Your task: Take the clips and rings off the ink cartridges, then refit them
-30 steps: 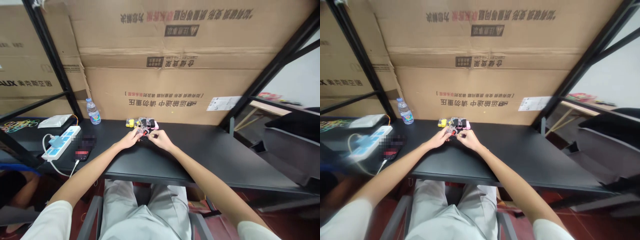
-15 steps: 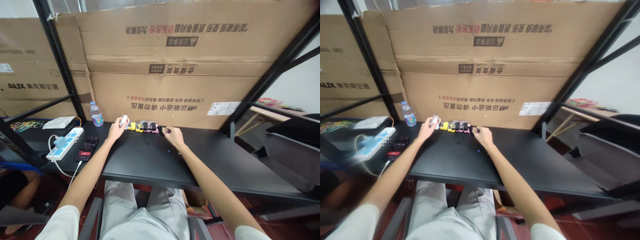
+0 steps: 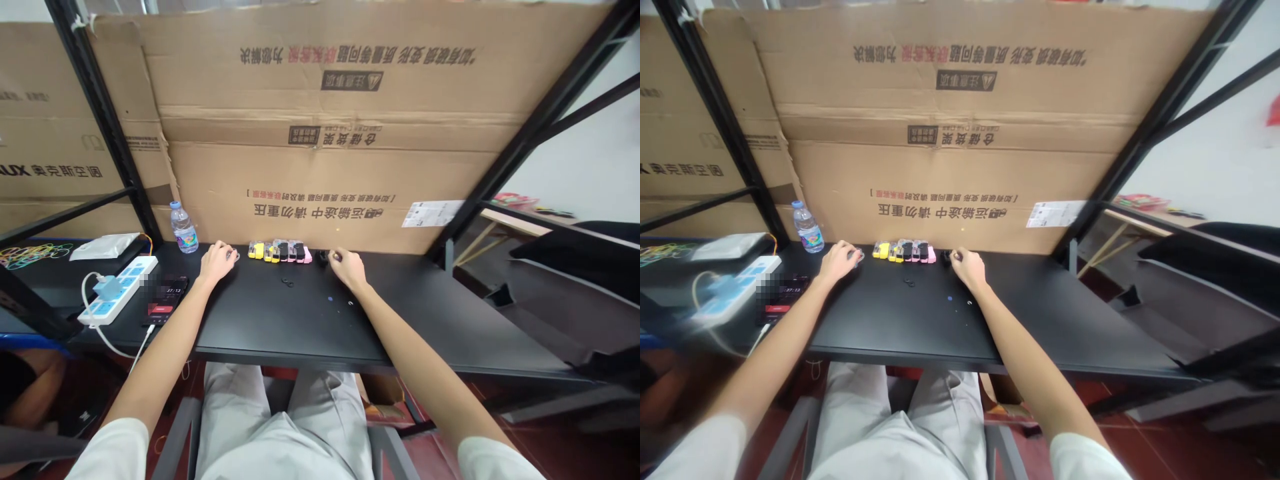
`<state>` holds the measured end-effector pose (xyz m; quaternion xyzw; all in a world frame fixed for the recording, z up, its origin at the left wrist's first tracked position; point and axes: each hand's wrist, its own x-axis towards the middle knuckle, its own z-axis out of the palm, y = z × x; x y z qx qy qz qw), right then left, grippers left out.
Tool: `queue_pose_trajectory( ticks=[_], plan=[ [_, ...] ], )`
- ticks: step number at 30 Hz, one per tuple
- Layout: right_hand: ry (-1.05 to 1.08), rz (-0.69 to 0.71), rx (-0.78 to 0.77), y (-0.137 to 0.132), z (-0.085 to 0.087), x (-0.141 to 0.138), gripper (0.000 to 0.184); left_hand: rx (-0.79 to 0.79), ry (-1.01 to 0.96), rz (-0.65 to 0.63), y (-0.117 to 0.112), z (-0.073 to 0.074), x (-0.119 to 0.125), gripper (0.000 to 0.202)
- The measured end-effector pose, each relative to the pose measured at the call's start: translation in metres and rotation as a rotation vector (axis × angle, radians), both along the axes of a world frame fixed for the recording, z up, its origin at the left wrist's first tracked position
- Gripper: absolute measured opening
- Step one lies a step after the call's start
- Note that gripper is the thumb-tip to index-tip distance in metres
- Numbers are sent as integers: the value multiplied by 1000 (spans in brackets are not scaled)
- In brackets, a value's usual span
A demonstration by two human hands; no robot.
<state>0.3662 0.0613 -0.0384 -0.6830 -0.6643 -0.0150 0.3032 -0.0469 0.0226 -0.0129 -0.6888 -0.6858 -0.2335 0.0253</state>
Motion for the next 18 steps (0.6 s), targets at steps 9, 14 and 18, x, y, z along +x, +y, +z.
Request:
queue_pose_trajectory(
  ticks=[9, 14, 18],
  plan=[
    [-103, 99, 33, 3, -8, -14, 22, -30, 139, -121, 7, -11, 3, 29],
    [-226, 248, 98, -1, -4, -31, 34, -81, 146, -85, 22, -26, -15, 55],
    [-333, 358, 84, -2, -3, -48, 58, -116, 129, -61, 31, -34, -26, 66]
  ],
)
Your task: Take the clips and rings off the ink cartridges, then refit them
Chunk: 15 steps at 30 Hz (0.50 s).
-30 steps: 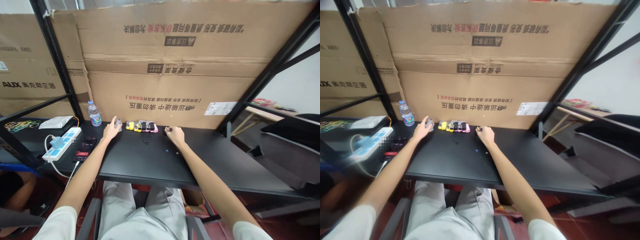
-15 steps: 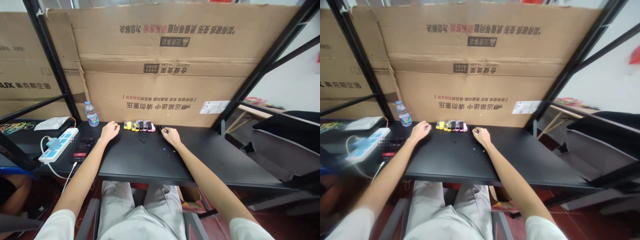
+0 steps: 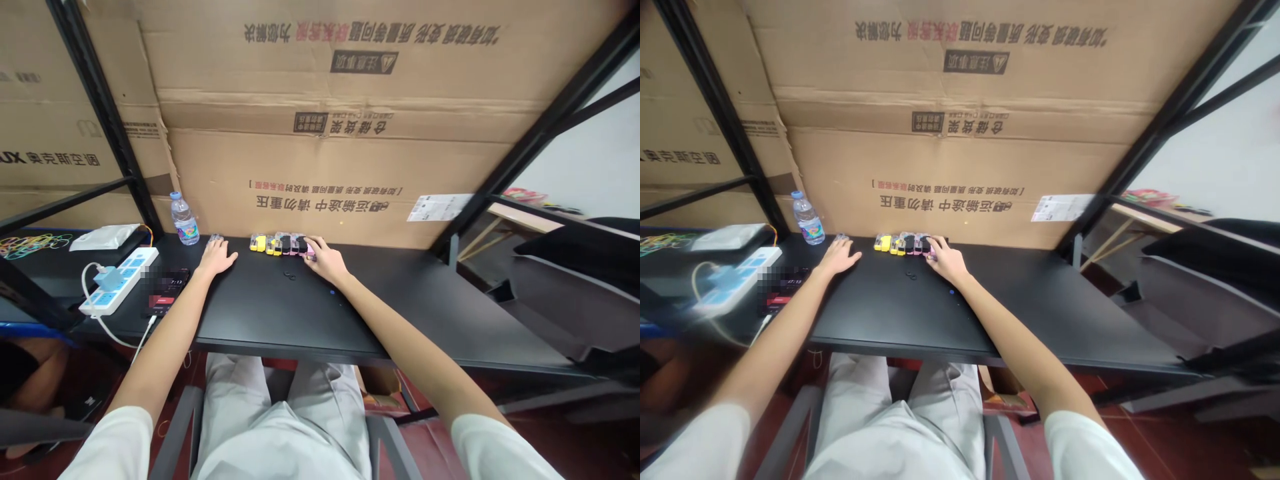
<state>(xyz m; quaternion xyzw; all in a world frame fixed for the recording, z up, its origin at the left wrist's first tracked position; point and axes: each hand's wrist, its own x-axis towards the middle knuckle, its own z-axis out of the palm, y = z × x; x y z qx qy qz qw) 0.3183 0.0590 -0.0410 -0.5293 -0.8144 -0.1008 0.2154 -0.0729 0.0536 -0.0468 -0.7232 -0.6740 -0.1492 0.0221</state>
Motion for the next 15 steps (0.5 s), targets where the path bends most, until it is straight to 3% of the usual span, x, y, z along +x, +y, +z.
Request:
queue_pose_trajectory(
  ticks=[9, 15],
  plan=[
    [-105, 42, -9, 7, 1, -15, 52, 4, -75, 45, 1, -2, -10, 64],
    [-68, -3, 27, 3, 10, -7, 52, 176, -131, -66, -17, 18, 12, 46]
  ],
)
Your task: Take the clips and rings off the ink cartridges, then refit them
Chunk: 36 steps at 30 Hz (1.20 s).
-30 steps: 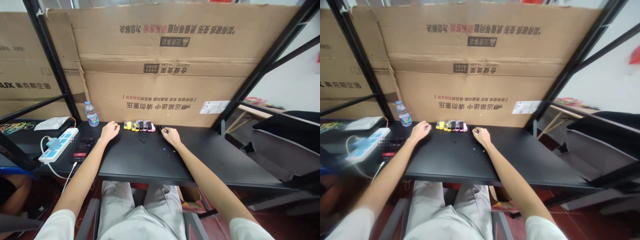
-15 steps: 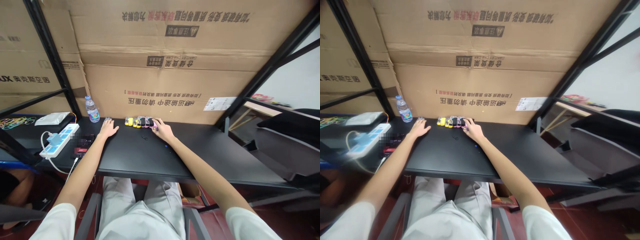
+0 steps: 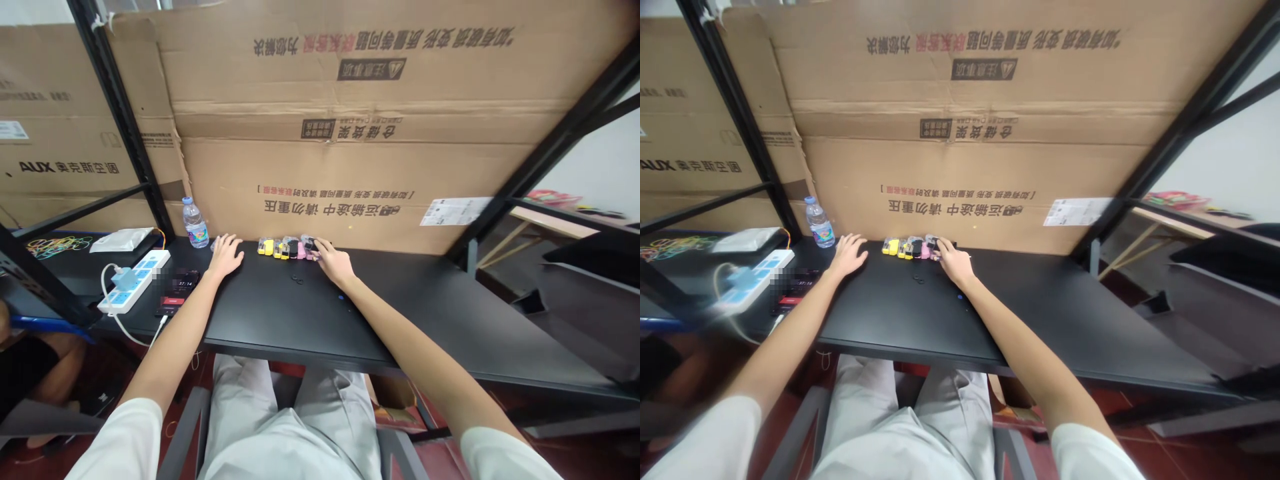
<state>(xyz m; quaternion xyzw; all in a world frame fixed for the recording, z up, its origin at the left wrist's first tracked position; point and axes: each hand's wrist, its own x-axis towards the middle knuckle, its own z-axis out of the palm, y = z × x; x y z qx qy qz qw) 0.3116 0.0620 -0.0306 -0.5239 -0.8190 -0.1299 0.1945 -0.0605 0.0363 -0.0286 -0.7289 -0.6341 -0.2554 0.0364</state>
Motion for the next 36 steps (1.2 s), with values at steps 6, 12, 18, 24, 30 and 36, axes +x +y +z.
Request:
queue_pose_trajectory(
  ticks=[6, 12, 18, 24, 30, 36],
  plan=[
    [82, 135, 79, -25, 6, -10, 50, 246, -69, -455, -33, 18, 68, 60],
    [61, 323, 25, -51, 1, -35, 48, 246, -88, -665, -42, 14, 96, 39],
    [288, 304, 29, -46, 4, -29, 42, 194, -408, -535, -32, 16, 79, 29],
    [367, 351, -91, -40, 6, -20, 38, 116, -708, -501, -22, 13, 72, 32],
    [236, 502, -213, -31, -4, -13, 30, 112, -690, -453, -19, 12, 62, 36],
    [132, 468, -294, -26, -8, -9, 26, 62, -633, -454, -21, 8, 63, 35]
  ],
)
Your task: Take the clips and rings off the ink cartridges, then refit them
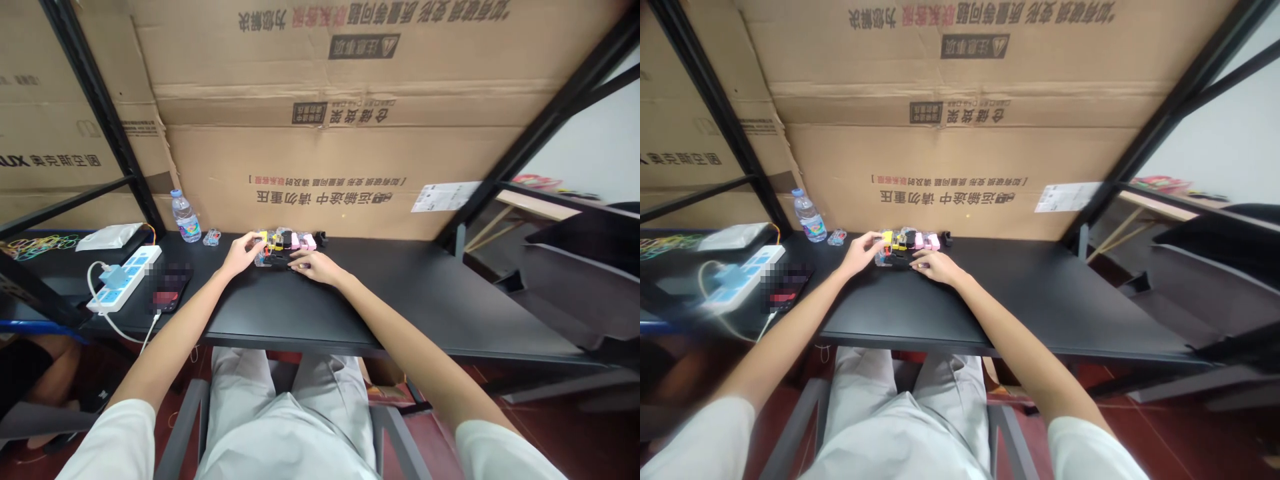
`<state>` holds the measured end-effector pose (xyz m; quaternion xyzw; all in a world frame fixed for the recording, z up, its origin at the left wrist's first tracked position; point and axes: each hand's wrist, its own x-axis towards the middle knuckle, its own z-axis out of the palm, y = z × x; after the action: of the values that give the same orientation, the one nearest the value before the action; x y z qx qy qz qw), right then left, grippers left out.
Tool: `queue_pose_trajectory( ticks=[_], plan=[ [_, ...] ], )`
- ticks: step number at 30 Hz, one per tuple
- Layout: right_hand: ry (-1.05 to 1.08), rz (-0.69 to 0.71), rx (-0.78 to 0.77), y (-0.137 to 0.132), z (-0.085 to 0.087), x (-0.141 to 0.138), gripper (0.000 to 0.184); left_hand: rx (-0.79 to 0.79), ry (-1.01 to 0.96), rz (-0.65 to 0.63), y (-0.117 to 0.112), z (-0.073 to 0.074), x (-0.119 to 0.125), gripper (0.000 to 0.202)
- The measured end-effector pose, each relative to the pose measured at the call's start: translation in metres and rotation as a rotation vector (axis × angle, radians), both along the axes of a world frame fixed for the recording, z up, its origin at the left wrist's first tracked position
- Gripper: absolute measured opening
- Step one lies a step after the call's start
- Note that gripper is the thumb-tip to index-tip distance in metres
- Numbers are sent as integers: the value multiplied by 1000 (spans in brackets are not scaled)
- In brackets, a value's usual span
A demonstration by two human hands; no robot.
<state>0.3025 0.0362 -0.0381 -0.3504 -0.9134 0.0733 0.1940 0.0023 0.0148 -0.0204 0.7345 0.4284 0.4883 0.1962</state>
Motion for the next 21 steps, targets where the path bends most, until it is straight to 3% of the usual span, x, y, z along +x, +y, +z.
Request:
queue_pose_trajectory(
  ticks=[7, 12, 15, 21],
  plan=[
    [61, -93, 26, 2, 9, 13, 23, -44, 60, -109, -5, -6, 6, 36],
    [245, -121, 112, -5, 20, 5, 37, -85, 25, -228, -7, -5, 9, 51],
    [329, -102, 99, -12, 21, -2, 37, -81, 20, -265, -10, -3, 11, 45],
    [66, 33, 63, -27, 14, -19, 37, -96, 62, -312, -12, -3, 14, 39]
  ],
)
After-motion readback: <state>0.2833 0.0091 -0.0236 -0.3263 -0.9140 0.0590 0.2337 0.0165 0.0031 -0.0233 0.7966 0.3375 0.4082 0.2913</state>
